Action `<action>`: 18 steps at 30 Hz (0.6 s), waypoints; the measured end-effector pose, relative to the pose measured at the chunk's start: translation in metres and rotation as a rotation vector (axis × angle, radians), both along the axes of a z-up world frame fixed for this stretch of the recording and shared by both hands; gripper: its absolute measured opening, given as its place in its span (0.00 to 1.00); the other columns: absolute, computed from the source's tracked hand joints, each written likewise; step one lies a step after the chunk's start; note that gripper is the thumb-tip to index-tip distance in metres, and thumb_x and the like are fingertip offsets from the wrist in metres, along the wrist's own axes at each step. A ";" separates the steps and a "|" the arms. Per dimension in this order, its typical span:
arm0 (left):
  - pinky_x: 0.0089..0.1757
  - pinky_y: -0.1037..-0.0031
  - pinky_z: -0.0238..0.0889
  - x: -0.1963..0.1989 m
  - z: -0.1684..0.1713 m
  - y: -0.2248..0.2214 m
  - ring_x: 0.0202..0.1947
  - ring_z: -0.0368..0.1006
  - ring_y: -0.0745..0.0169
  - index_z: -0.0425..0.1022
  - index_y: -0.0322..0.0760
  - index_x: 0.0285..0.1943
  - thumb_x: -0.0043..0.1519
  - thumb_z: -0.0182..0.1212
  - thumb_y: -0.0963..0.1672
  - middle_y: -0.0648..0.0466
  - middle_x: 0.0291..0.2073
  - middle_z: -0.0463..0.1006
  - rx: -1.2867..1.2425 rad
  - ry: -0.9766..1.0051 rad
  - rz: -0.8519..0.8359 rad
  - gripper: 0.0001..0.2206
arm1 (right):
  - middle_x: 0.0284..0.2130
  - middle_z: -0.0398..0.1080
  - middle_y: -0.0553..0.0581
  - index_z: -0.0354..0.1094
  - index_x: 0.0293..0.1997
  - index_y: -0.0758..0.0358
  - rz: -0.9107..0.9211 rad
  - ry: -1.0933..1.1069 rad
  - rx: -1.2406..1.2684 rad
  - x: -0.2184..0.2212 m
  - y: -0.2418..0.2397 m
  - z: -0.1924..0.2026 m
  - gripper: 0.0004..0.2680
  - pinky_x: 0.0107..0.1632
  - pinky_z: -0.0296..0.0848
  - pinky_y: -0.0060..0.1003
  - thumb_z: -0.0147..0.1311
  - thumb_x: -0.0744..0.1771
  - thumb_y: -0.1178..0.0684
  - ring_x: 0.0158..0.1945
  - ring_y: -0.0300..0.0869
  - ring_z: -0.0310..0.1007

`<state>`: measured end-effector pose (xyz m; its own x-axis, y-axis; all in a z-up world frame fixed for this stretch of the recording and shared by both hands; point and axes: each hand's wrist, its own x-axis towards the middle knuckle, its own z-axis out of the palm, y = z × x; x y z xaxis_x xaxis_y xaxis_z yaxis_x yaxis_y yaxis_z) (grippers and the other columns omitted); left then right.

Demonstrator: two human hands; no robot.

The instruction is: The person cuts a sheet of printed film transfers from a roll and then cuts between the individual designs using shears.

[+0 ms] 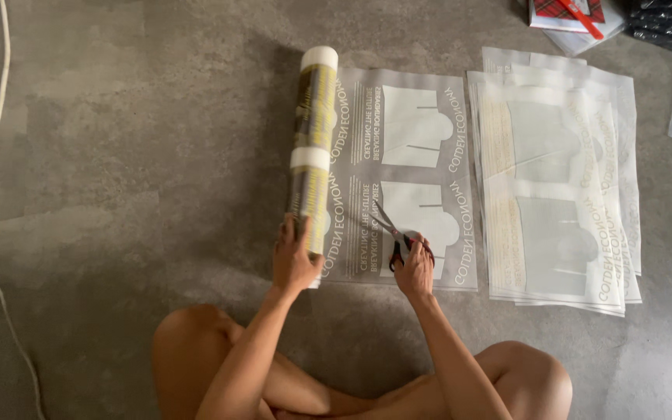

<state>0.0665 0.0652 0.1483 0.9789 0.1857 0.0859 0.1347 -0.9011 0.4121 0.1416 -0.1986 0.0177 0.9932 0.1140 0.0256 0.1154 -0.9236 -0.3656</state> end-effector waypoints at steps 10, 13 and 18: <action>0.48 0.35 0.50 -0.008 0.001 0.052 0.57 0.51 0.25 0.48 0.44 0.68 0.43 0.62 0.50 0.32 0.60 0.51 0.040 0.133 0.268 0.41 | 0.57 0.54 0.64 0.53 0.46 0.65 -0.107 0.089 -0.019 -0.014 0.017 0.002 0.19 0.59 0.56 0.44 0.55 0.59 0.46 0.62 0.55 0.51; 0.41 0.39 0.58 -0.015 -0.002 0.076 0.49 0.60 0.25 0.47 0.47 0.68 0.42 0.63 0.48 0.33 0.56 0.57 -0.042 0.106 0.334 0.42 | 0.57 0.54 0.64 0.53 0.46 0.65 -0.106 0.083 -0.031 -0.012 0.017 0.008 0.18 0.60 0.55 0.43 0.55 0.59 0.47 0.62 0.55 0.50; 0.38 0.51 0.64 -0.032 -0.003 0.089 0.46 0.67 0.35 0.50 0.42 0.68 0.49 0.58 0.49 0.38 0.49 0.65 -0.252 0.097 0.499 0.35 | 0.55 0.56 0.66 0.53 0.48 0.65 -0.081 0.066 0.001 0.005 0.006 -0.018 0.18 0.60 0.54 0.44 0.54 0.59 0.49 0.61 0.57 0.52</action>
<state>0.0349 0.1543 0.1449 0.7686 0.6308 -0.1068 0.5668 -0.5941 0.5708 0.1465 -0.1928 -0.0002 0.9987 0.0329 -0.0400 0.0157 -0.9286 -0.3707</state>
